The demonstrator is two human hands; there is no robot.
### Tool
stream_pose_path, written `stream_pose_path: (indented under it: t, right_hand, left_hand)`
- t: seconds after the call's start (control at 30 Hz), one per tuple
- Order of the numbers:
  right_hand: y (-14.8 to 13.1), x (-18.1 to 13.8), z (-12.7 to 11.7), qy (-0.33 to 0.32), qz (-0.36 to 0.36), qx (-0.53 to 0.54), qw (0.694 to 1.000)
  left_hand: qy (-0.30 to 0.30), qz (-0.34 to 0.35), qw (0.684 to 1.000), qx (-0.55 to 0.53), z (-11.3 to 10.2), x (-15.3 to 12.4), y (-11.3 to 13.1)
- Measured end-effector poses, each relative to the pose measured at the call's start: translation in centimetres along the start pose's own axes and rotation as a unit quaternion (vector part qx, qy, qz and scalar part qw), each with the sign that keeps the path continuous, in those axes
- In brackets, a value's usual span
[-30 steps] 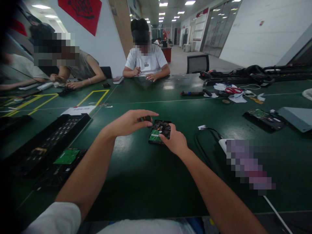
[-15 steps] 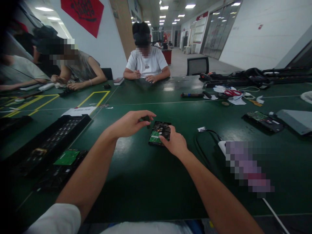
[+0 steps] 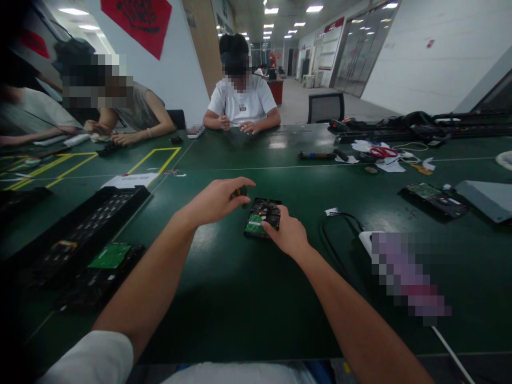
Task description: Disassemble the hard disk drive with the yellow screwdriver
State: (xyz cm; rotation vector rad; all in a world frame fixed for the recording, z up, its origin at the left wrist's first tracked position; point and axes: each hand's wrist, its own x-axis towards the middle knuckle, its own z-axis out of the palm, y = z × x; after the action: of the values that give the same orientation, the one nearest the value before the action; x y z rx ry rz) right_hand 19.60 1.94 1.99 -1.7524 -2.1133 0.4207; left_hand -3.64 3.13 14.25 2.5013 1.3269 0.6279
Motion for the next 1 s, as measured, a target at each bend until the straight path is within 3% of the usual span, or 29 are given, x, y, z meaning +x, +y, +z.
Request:
stream_pose_path:
  t: [0.23, 0.37, 0.53, 0.67, 0.87, 1.0]
  right_hand:
    - [-0.2, 0.1, -0.2, -0.013, 0.01, -0.01, 1.0]
    - [-0.3, 0.0, -0.3, -0.012, 0.014, -0.003, 1.0]
    - [0.1, 0.1, 0.0, -0.003, -0.002, -0.001, 1.0]
    - [0.5, 0.4, 0.2, 0.008, -0.017, 0.015, 1.0]
    - [0.8, 0.9, 0.3, 0.01, -0.017, 0.032, 0.999]
    - [0.9, 0.9, 0.2, 0.012, -0.019, 0.033, 0.999]
  left_hand:
    - [-0.063, 0.05, 0.987, -0.142, -0.4, -0.3, 0.3]
    - [-0.119, 0.027, 0.949, -0.292, -0.2, -0.2, 0.0]
    - [-0.064, -0.044, 0.924, -0.375, 1.3, 0.4, -0.5]
    - [-0.033, -0.024, 0.934, -0.355, 1.7, 0.9, -0.8]
    - [-0.073, -0.013, 0.92, -0.384, 1.6, 0.8, -0.6]
    - [-0.087, -0.062, 0.869, -0.482, 1.8, 0.6, -0.4]
